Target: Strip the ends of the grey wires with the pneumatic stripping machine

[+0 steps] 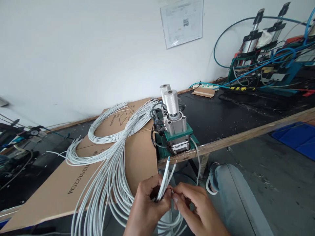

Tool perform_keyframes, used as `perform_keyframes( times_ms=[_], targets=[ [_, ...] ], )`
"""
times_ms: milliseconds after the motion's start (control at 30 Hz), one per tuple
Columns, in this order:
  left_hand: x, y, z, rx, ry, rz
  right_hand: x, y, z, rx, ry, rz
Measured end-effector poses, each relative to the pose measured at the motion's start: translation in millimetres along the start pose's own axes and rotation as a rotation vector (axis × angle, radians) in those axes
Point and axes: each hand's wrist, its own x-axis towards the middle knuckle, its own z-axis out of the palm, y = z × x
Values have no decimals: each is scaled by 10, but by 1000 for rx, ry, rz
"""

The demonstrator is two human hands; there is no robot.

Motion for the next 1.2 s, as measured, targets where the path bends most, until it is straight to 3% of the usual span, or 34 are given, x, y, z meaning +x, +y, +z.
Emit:
perform_keyframes(
  times_ms=[100, 200, 333, 500, 633, 733, 900, 1200],
  targets=[
    [17, 39, -8, 111, -11, 46, -7, -12, -49, -104, -53, -45],
    [24, 56, -14, 256, -3, 189, -10, -39, -93, -169, -103, -60],
    [18, 22, -27, 336, -8, 267, -10, -55, -115, -62, -99, 23],
    [4, -35, -16, 205, -59, 134, -47, 142, 69, 444, -88, 237],
    [-21, -49, 10, -33, -45, -18, -45, 336, 392, 936, -25, 252],
    [-49, -59, 12, -174, -12, -72, -2, 369, 583, 1158, 27, 269],
    [-86, -105, 4, -309, 14, -99, 56, 339, 660, 1277, 30, 286],
    [-88, -132, 39, -161, 84, -47, 49, 330, 625, 1234, 44, 313]
  ],
)
